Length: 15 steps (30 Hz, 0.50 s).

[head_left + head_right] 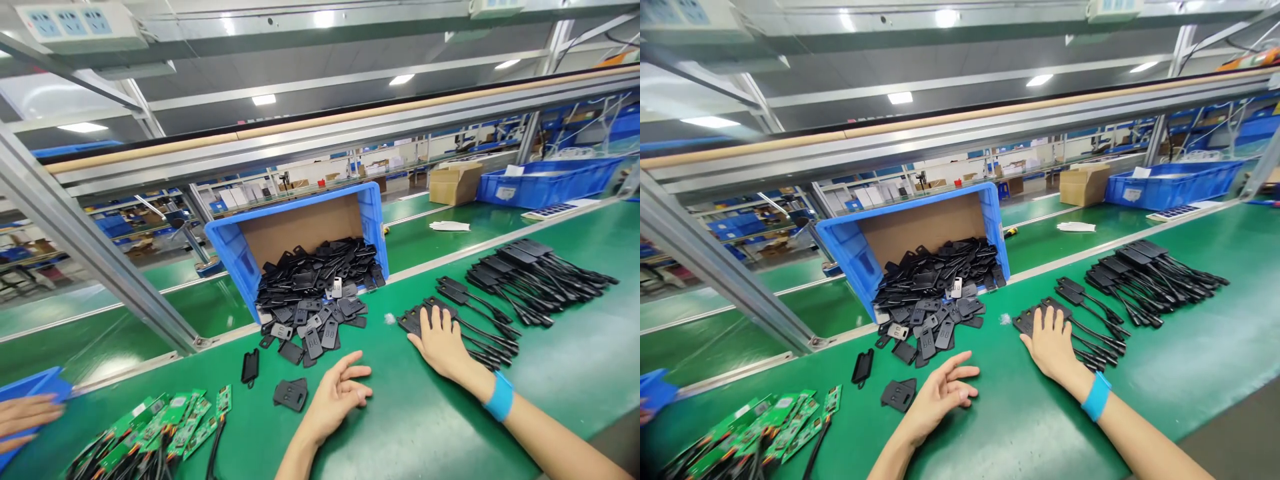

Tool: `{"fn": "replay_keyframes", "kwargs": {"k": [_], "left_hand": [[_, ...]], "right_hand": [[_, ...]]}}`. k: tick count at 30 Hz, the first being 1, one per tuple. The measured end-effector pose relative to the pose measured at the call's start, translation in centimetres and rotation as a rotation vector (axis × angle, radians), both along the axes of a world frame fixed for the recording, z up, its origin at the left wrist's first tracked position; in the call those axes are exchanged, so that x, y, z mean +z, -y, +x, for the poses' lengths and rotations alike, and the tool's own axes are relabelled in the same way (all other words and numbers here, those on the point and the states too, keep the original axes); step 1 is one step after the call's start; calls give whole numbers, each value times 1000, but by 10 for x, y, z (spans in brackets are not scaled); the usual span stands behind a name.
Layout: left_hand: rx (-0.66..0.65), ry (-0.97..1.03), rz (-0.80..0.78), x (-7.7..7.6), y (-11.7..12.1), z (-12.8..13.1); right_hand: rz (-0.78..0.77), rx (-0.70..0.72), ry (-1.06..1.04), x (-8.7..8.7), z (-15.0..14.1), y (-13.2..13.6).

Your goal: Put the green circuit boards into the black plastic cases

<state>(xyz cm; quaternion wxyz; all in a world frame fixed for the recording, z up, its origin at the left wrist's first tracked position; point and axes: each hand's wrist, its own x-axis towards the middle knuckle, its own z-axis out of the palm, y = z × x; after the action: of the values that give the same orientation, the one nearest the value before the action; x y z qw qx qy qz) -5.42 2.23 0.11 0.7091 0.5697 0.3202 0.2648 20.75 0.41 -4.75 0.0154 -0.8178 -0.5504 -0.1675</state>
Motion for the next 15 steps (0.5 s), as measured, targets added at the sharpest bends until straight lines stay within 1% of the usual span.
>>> {"fn": "replay_keyframes", "kwargs": {"k": [4, 7, 9, 11, 13, 15], "left_hand": [[-4, 5, 4, -2, -1, 0], [-7, -8, 4, -5, -2, 0], [-12, -22, 9, -8, -3, 0], [-16, -24, 23, -11, -5, -1], [-13, -19, 36, -11, -5, -2], [-21, -28, 41, -9, -4, -2]], "right_hand": [[8, 0, -8, -4, -5, 16], [42, 40, -37, -3, -8, 29], [61, 65, -75, 2, -8, 35], [72, 59, -102, 11, -7, 37], [66, 54, -111, 21, -6, 38], [38, 79, -126, 31, -3, 38]]}}
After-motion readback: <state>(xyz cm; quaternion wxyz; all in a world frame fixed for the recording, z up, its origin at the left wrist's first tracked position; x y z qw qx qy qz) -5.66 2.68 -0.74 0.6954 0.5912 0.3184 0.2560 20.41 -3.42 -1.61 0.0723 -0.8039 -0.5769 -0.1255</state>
